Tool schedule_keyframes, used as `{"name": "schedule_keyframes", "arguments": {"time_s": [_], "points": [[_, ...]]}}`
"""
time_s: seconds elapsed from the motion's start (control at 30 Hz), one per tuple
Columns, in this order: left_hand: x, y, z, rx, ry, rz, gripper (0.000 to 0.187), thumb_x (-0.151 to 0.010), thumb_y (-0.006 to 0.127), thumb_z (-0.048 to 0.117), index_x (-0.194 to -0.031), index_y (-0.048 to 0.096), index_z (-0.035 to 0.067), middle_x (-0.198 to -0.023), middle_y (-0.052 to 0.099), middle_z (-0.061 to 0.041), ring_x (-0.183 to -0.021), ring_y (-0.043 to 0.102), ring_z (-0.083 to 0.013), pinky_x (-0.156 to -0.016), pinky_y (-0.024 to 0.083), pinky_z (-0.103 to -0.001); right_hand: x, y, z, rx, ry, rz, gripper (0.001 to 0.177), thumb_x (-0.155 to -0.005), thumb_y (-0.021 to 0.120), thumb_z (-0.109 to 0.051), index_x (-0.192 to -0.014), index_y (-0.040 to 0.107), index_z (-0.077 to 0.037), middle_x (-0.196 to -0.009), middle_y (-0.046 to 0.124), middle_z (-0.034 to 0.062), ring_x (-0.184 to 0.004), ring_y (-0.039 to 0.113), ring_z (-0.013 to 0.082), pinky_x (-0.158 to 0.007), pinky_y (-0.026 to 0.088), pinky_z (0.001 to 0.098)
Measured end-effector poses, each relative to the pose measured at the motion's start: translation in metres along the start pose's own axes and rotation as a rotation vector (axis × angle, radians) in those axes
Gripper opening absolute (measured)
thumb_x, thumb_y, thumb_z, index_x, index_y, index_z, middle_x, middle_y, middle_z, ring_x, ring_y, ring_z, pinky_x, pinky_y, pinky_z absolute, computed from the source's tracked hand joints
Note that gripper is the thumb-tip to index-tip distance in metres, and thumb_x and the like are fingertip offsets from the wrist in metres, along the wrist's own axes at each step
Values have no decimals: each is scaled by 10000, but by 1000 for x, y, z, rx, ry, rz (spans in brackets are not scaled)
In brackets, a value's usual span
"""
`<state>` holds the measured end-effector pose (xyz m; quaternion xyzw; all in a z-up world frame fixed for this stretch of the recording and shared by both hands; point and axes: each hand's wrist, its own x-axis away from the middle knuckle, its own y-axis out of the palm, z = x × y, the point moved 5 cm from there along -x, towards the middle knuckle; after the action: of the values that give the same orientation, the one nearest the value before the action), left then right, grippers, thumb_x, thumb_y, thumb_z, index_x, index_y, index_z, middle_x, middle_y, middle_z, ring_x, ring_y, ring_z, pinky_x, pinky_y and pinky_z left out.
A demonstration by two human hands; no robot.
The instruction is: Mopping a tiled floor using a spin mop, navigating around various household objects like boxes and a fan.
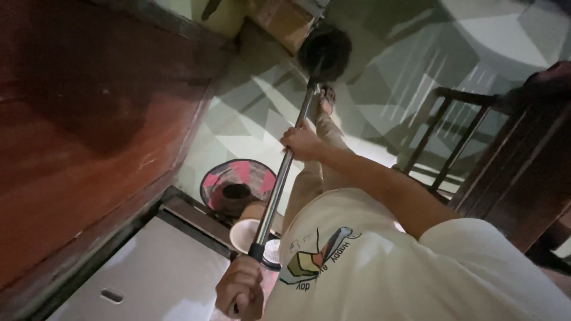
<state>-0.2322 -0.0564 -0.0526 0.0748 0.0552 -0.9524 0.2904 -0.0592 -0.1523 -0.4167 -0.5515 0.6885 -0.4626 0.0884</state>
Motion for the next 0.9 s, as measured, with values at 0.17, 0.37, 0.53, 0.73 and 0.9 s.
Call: {"name": "schedule_keyframes", "arguments": {"time_s": [0.17,0.37,0.53,0.73,0.9], "points": [[-4,25,-40,37,103,61,379,-924,450,189,-550,396,159,-464,412,3,-400,398,-121,-415,403,-289,14,-51,41,78,74,-70,76,-806,684,-266,-866,731,-275,-967,706,3,-938,670,267,-858,412,532],[-32,60,-94,248,85,-65,172,-760,488,78,-606,454,148,-521,464,20,-481,489,-155,-493,446,-329,-16,5,161,68,72,228,208,-843,733,-430,-780,643,-254,-878,703,-31,-990,675,268,-1000,322,629],[-55,113,-145,236,199,-126,309,-952,481,148,-654,547,102,-585,580,-39,-531,595,-233,-582,541,-387,-3,-61,213,139,181,173,204,-790,645,-211,-966,706,-294,-1058,716,-76,-1024,659,210,-885,249,620],[-97,192,-178,547,503,-11,194,-738,525,-12,-571,545,86,-468,531,-30,-388,516,-188,-443,493,-351,11,-113,287,116,406,-14,141,-924,658,-172,-1014,767,-183,-1027,765,59,-1078,697,318,-1013,359,637],[-111,197,-158,616,506,-82,239,-772,497,7,-546,534,71,-473,515,-35,-388,500,-179,-430,481,-353,4,-84,318,198,394,17,79,-917,682,-229,-993,675,-247,-977,688,-56,-1009,647,245,-981,316,595]]}}
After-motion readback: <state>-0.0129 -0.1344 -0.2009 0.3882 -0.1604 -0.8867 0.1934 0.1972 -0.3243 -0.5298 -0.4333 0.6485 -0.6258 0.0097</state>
